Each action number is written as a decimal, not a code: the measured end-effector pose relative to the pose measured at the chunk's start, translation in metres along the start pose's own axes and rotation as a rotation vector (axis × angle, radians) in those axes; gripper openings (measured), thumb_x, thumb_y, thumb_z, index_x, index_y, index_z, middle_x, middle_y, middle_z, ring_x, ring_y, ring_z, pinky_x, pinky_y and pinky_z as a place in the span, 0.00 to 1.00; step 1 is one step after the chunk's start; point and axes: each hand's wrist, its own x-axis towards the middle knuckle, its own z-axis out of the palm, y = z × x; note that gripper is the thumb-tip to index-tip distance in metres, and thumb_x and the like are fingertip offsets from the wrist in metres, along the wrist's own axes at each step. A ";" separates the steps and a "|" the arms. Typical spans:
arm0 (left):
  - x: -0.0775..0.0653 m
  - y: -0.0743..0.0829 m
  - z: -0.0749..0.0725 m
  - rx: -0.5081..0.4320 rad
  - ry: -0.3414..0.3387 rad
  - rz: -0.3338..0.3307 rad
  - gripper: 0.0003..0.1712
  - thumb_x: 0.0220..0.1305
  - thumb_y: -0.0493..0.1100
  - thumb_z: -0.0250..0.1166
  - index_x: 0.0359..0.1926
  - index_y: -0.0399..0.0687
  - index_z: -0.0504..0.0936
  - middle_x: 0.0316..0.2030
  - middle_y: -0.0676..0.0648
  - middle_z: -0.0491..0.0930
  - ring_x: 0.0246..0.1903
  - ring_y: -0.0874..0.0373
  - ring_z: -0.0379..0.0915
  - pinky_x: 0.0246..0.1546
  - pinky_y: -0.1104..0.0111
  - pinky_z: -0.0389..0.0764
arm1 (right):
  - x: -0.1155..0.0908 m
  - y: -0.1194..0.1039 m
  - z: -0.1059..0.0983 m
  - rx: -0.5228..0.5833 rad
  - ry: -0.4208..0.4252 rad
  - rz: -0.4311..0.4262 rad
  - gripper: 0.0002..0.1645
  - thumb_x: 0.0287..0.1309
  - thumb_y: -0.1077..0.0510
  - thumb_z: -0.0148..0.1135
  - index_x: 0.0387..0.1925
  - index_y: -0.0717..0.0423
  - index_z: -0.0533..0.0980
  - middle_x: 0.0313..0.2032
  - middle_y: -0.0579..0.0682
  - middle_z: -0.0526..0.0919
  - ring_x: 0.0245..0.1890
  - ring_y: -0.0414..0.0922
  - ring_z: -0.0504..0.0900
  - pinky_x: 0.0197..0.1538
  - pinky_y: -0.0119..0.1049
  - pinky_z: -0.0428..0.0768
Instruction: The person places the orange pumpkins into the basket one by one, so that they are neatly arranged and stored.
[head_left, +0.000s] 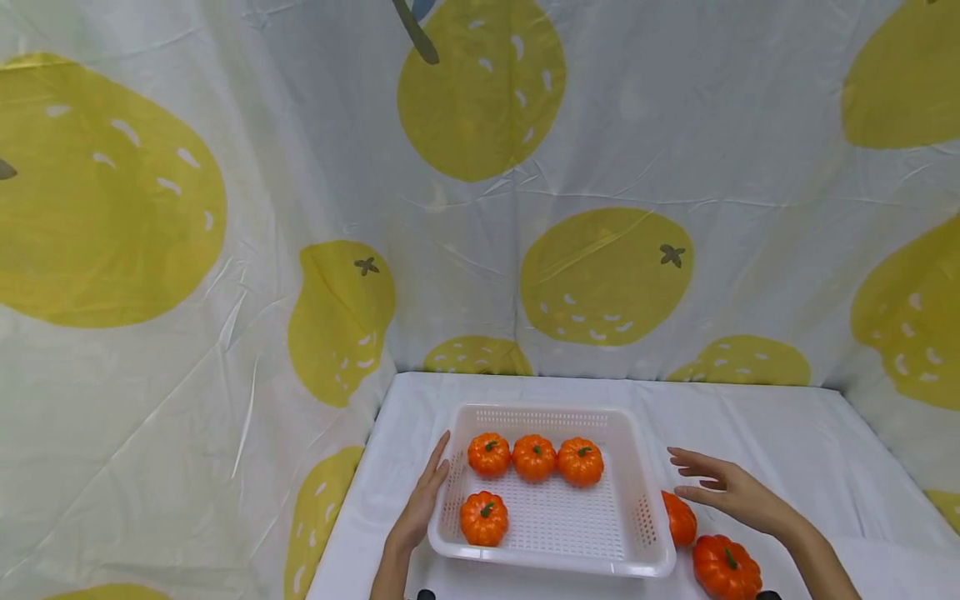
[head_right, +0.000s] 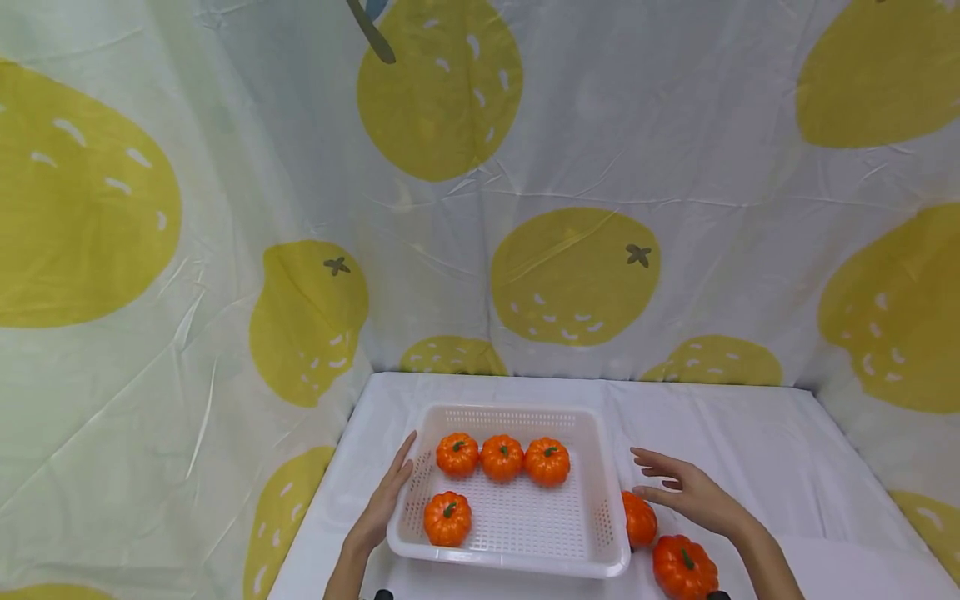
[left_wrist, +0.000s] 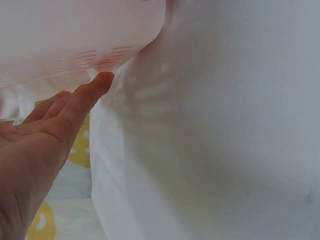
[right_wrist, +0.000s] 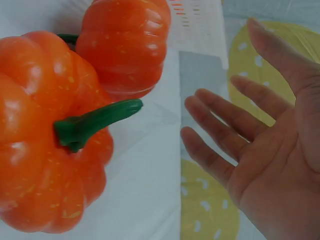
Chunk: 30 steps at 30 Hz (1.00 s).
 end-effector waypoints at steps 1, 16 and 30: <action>0.000 0.000 0.000 -0.001 -0.002 0.001 0.33 0.82 0.62 0.41 0.82 0.75 0.47 0.85 0.49 0.39 0.83 0.36 0.29 0.74 0.29 0.36 | 0.000 0.002 0.002 0.004 -0.015 0.002 0.40 0.69 0.49 0.64 0.75 0.60 0.64 0.69 0.69 0.73 0.61 0.64 0.79 0.52 0.43 0.88; 0.000 0.001 0.000 -0.004 -0.003 0.010 0.33 0.82 0.62 0.42 0.82 0.75 0.48 0.85 0.49 0.40 0.83 0.35 0.29 0.74 0.29 0.37 | 0.001 0.025 0.028 0.045 -0.097 0.005 0.40 0.65 0.49 0.68 0.73 0.60 0.69 0.67 0.67 0.76 0.60 0.40 0.81 0.59 0.54 0.84; 0.000 -0.002 0.000 -0.001 -0.006 0.002 0.33 0.82 0.61 0.41 0.82 0.75 0.47 0.85 0.48 0.39 0.82 0.34 0.30 0.73 0.27 0.40 | -0.004 0.027 0.028 0.070 -0.094 0.114 0.42 0.65 0.49 0.68 0.73 0.64 0.68 0.65 0.73 0.75 0.60 0.66 0.79 0.55 0.61 0.84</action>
